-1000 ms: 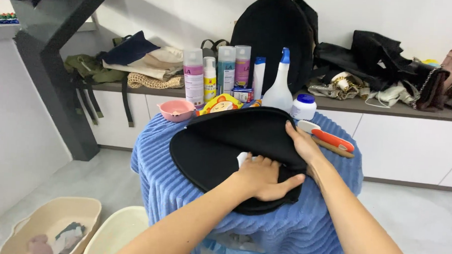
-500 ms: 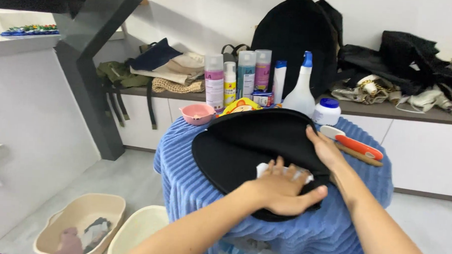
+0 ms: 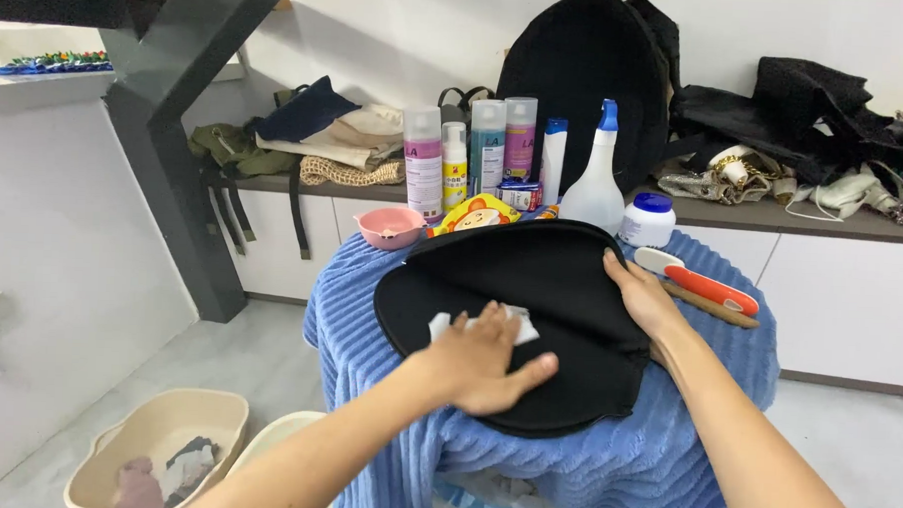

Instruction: Cleaning and finishing a black leather bag using a cloth and a lint roller on a workspace.

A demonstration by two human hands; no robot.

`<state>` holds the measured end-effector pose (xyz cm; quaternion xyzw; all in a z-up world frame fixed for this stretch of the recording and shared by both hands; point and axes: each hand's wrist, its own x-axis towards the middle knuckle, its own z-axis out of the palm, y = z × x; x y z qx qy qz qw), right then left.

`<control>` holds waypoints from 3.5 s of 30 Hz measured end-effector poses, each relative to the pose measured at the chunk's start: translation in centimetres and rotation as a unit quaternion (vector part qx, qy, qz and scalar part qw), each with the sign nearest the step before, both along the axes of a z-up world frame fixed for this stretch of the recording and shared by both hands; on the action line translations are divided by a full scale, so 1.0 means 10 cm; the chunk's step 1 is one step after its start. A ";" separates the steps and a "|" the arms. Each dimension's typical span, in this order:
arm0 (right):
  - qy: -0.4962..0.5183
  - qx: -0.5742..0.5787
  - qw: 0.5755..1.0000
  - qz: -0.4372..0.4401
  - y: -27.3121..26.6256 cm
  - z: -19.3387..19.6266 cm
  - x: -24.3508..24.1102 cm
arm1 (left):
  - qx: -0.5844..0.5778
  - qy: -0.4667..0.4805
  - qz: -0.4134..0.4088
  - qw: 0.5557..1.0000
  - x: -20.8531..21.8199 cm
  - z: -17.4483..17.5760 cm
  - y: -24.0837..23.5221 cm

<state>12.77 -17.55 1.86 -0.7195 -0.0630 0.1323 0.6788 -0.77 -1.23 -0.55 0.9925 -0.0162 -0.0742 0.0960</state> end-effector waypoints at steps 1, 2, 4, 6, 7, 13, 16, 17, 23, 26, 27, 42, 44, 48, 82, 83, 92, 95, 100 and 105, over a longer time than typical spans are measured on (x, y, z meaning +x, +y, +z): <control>-0.001 0.009 1.000 0.004 0.00 0.01 0.00 | 0.006 -0.017 -0.015 1.000 -0.03 -0.02 -0.06; -0.002 0.010 1.000 0.004 -0.01 -0.03 0.04 | 0.006 -0.018 -0.015 1.000 -0.04 -0.09 -0.04; -0.011 0.001 1.000 0.012 -0.02 -0.09 0.14 | 0.074 -0.158 0.002 0.985 -0.04 -0.22 0.01; -0.002 -0.007 1.000 0.006 -0.02 -0.03 0.05 | 0.083 -0.237 0.001 0.968 -0.06 -0.30 0.07; 0.006 -0.012 1.000 -0.002 -0.01 0.01 0.01 | 0.093 -0.316 -0.003 0.944 -0.07 -0.32 0.12; -0.010 -0.022 1.000 0.003 -0.01 -0.02 0.04 | -0.054 -0.112 0.006 0.992 -0.28 -0.22 0.08; -0.131 -0.123 0.984 0.001 0.01 -0.09 -0.10 | 0.001 -0.098 0.141 0.985 -0.24 0.10 0.28; -0.131 -0.123 0.984 0.002 0.01 -0.11 -0.11 | 0.002 -0.098 0.142 0.985 -0.16 0.06 0.43; -0.154 -0.124 0.980 0.001 -0.01 -0.21 0.06 | -0.021 -0.039 0.122 0.992 -0.15 0.07 0.46; -0.156 -0.134 0.979 0.005 -0.01 -0.22 0.13 | -0.128 -0.048 -0.052 0.989 -0.60 0.24 0.12; -0.156 -0.135 0.978 0.004 -0.01 -0.23 0.12 | -0.127 -0.068 -0.064 0.987 -0.67 0.24 0.12; -0.173 -0.097 0.980 0.007 -0.01 -0.24 0.14 | -0.151 -0.104 -0.067 0.981 -0.78 0.13 0.37; -0.170 -0.106 0.980 0.008 -0.01 -0.25 0.12 | -0.139 -0.118 -0.120 0.976 -0.75 -0.08 0.63; -0.067 -0.028 0.997 0.022 -0.03 -0.20 0.14 | -0.039 -0.143 -0.029 0.989 -0.35 -0.33 1.27; -0.220 -0.091 0.971 -0.003 0.02 -0.46 0.44 | 0.014 -0.129 0.029 0.991 -0.54 0.11 1.07; -0.217 -0.090 0.972 -0.002 0.03 -0.48 0.47 | 0.015 -0.126 0.030 0.992 -0.50 0.16 1.01; -0.229 -0.107 0.967 -0.001 0.01 -0.50 0.43 | 0.057 -0.098 0.082 0.990 -0.24 0.05 0.93; -0.214 -0.094 0.972 0.007 0.04 -0.48 0.44 | 0.099 -0.100 0.142 0.980 -0.43 0.07 0.83; -0.196 -0.094 0.976 0.010 0.01 -0.39 0.29 | 0.074 -0.069 0.133 0.986 -0.91 0.37 0.63; -0.202 -0.089 0.975 0.013 0.01 -0.40 0.32 | -0.026 -0.085 0.084 0.993 -1.09 0.47 0.61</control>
